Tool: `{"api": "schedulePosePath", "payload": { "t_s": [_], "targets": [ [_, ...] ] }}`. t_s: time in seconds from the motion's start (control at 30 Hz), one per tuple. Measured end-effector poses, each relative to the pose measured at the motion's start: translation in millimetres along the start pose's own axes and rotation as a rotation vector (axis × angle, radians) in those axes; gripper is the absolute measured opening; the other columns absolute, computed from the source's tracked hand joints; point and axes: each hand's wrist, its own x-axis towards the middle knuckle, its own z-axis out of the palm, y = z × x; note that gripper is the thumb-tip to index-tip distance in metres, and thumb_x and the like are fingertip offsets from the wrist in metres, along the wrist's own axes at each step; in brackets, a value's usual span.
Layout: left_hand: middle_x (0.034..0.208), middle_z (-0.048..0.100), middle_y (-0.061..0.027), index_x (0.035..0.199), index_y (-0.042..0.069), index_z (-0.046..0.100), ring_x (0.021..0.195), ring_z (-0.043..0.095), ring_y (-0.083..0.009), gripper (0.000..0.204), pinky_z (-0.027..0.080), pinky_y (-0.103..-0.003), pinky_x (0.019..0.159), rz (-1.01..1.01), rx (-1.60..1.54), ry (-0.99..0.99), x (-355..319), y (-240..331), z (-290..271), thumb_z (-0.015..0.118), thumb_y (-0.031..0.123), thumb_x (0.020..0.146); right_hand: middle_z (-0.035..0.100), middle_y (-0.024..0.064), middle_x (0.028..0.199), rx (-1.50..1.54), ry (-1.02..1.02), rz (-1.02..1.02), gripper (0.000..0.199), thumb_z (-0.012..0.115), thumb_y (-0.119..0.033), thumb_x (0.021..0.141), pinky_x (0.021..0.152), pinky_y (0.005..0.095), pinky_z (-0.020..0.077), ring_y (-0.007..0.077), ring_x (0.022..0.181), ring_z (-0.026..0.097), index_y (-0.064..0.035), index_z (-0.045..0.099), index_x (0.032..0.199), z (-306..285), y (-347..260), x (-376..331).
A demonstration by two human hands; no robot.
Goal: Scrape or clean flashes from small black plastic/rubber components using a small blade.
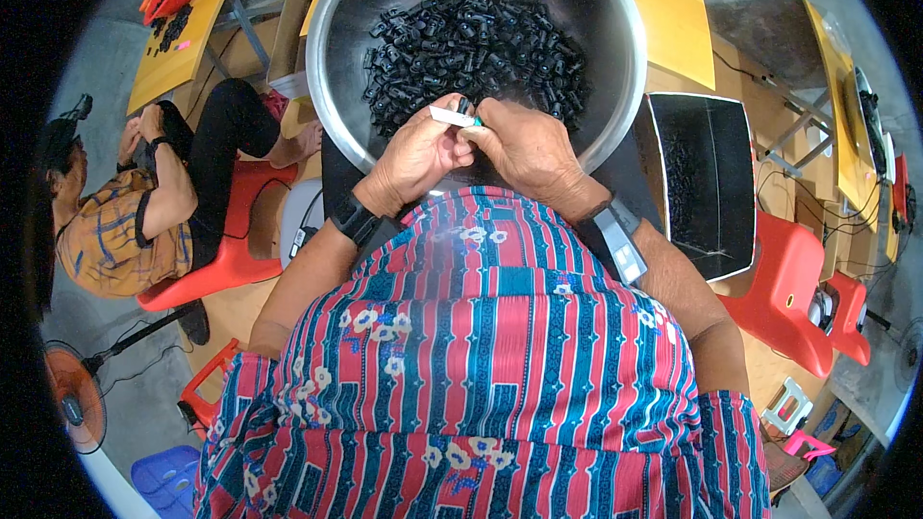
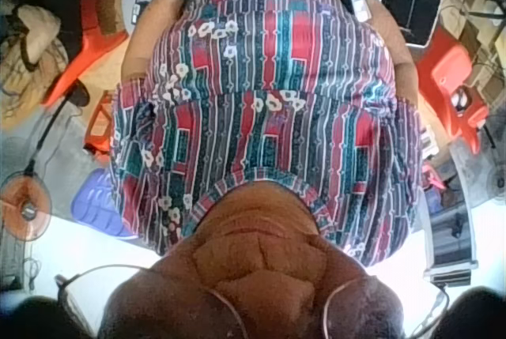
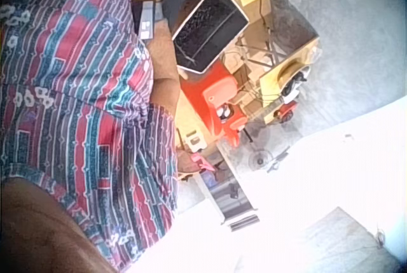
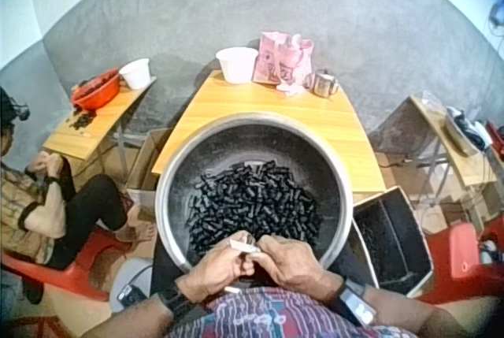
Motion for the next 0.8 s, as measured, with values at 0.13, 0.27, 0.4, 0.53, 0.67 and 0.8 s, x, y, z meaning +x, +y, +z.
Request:
{"api": "schedulePosePath", "payload": {
  "t_s": [0.13,0.27,0.4,0.53,0.67,0.8],
  "targets": [
    [0.080,0.051,-0.0012,0.101,0.010,0.053,0.070,0.046,-0.0116,0.018,0.041,-0.025,0.064,-0.030,-0.009,-0.001,0.4,0.3,-1.4,0.048,0.027,0.098,0.057,0.0162,0.077,-0.003,-0.008,0.019,0.025,0.055,-0.029,0.092,0.064,0.0436,0.0456,0.0363,0.074,0.059,-0.0044,0.054,0.088,0.1,-0.7,0.4],
    [0.078,0.049,-0.0021,0.100,0.009,0.053,0.068,0.044,-0.0128,0.018,0.040,-0.026,0.064,-0.062,-0.042,0.026,0.7,2.0,1.2,0.048,0.026,0.098,0.057,0.0158,0.077,-0.009,-0.003,0.019,0.026,0.054,-0.030,0.092,0.064,0.0430,0.0459,0.0358,0.075,0.059,-0.0049,0.054,0.088,0.0,0.2,0.9],
    [0.077,0.048,-0.0023,0.100,0.009,0.053,0.067,0.043,-0.0127,0.018,0.040,-0.026,0.063,-0.084,-0.057,0.027,1.2,1.7,-1.0,0.048,0.026,0.099,0.058,0.0156,0.077,0.004,0.003,0.022,0.026,0.054,-0.030,0.092,0.065,0.0428,0.0459,0.0358,0.075,0.059,-0.0049,0.054,0.088,1.7,1.2,1.3],
    [0.076,0.047,-0.0020,0.100,0.009,0.053,0.067,0.042,-0.0126,0.019,0.039,-0.027,0.063,-0.104,-0.100,0.046,1.6,1.3,0.1,0.047,0.027,0.099,0.058,0.0160,0.077,-0.006,0.011,0.024,0.026,0.055,-0.030,0.092,0.064,0.0434,0.0455,0.0362,0.075,0.059,-0.0049,0.055,0.087,2.2,2.0,1.0],
    [0.076,0.046,-0.0007,0.103,0.009,0.052,0.067,0.042,-0.0117,0.019,0.039,-0.026,0.063,-0.144,-0.152,-0.027,-2.0,4.4,2.5,0.045,0.027,0.100,0.056,0.0180,0.075,-0.001,0.101,0.139,0.024,0.058,-0.028,0.091,0.062,0.0428,0.0454,0.0374,0.072,0.058,-0.0042,0.055,0.088,4.3,6.3,-0.1],
    [0.077,0.046,0.0001,0.103,0.010,0.050,0.067,0.042,-0.0107,0.019,0.039,-0.025,0.063,-0.096,-0.116,-0.017,-0.1,4.2,2.4,0.044,0.027,0.100,0.055,0.0168,0.070,0.190,0.186,0.138,0.021,0.059,-0.023,0.091,0.061,0.0364,0.0457,0.0321,0.065,0.057,-0.0029,0.055,0.086,6.5,13.5,-0.8]
  ]
}}
